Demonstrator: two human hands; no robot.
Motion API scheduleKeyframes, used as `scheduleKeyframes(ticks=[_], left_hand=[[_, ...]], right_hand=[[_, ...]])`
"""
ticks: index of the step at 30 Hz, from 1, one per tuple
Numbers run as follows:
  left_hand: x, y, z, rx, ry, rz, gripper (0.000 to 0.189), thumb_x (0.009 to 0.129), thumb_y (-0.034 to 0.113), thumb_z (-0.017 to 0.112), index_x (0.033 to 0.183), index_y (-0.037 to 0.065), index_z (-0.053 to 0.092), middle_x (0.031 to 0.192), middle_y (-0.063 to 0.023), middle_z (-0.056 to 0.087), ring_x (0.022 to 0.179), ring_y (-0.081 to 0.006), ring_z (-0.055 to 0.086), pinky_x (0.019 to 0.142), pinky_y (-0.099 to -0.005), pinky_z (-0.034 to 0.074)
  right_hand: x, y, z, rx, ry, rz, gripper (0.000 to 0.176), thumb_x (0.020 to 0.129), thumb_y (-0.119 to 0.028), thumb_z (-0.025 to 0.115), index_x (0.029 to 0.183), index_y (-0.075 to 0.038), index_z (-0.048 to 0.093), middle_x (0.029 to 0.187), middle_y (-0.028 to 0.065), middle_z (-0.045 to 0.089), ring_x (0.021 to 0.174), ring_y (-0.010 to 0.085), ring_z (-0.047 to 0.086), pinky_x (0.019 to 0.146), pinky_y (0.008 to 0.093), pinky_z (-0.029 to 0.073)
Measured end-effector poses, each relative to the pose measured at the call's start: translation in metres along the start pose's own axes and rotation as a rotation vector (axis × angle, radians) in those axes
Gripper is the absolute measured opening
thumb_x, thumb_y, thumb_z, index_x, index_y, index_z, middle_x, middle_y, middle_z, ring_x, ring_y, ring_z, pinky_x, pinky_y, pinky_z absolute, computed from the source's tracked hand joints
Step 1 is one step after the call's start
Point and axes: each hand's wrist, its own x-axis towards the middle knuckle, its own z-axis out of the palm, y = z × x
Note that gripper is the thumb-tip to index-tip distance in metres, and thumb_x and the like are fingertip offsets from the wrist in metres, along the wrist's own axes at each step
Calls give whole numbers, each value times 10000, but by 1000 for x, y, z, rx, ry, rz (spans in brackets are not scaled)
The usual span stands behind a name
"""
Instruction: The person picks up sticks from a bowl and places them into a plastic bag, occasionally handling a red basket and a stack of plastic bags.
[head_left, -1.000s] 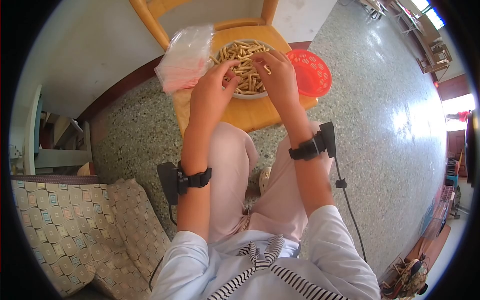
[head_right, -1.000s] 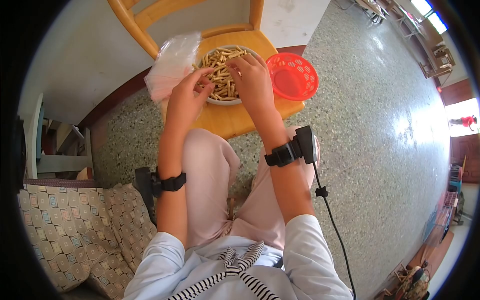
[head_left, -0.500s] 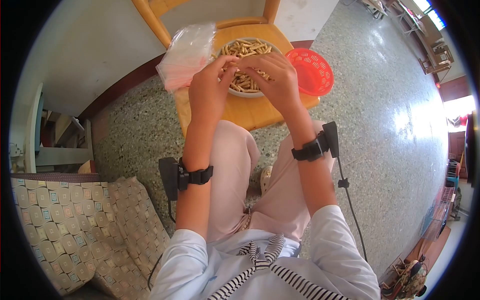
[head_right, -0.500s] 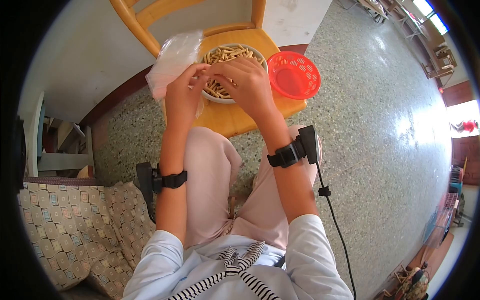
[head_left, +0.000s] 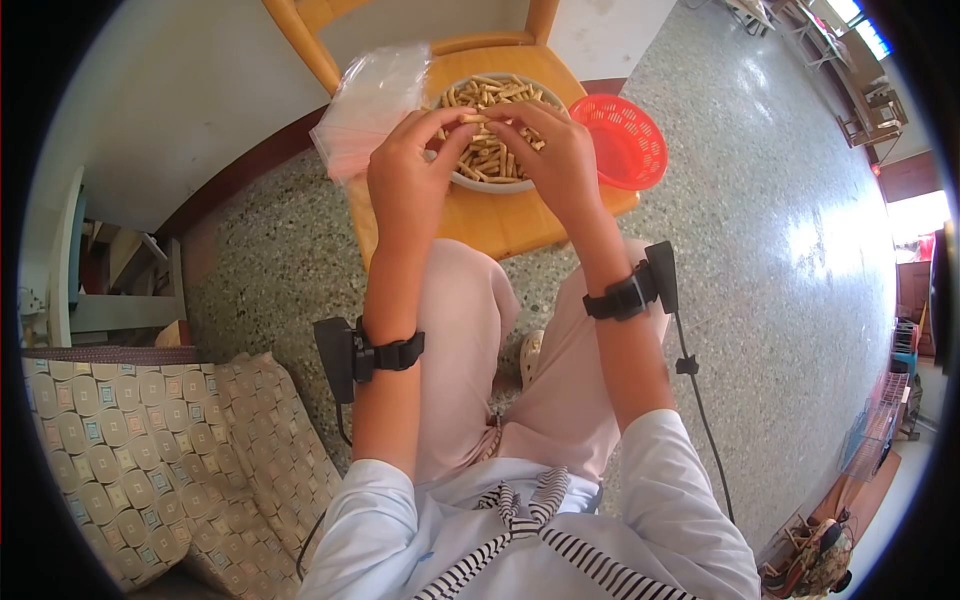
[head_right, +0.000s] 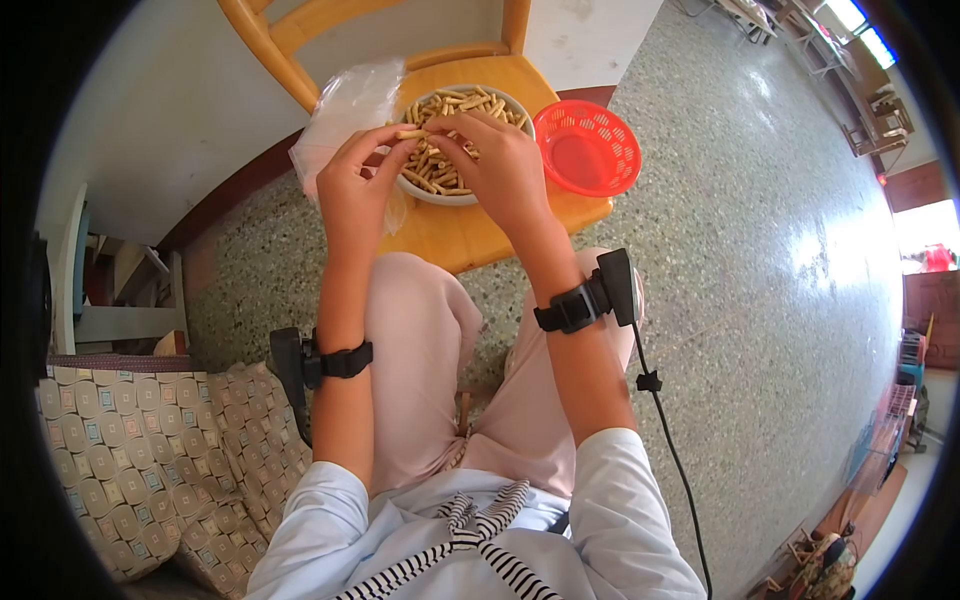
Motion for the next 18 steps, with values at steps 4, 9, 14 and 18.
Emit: scheduleKeyframes(ticks=[4,9,14,18], left_hand=[[-1,1,1,-19,-10,77,167,854,170,746,1009,108,744,883,-39,694,657,-157,628,614,-274,485],[0,0,1,-11,-15,105,175,851,179,751,1003,94,735,876,-40,692,638,-153,613,602,-269,477],[-1,-55,-9,597,-40,-45,486,839,257,766,1293,180,611,1010,-109,694,981,-276,610,796,-388,510],[-3,-50,-6,669,-146,-253,720,798,328,796,1434,231,473,1069,-137,685,1167,-376,541,885,-449,492]], right_hand=[[-1,4,3,31,-51,5,174,871,-172,719,1022,-86,717,947,83,718,821,241,701,711,339,540],[-2,4,4,69,-53,45,171,880,-188,714,1014,-82,712,955,74,720,812,241,699,702,350,540],[-4,3,4,-35,-179,137,182,888,-210,708,1025,-91,719,962,60,716,755,220,674,680,337,529],[-8,13,10,-182,-328,57,170,904,-224,676,1024,-119,735,970,34,708,717,196,644,667,328,522]])
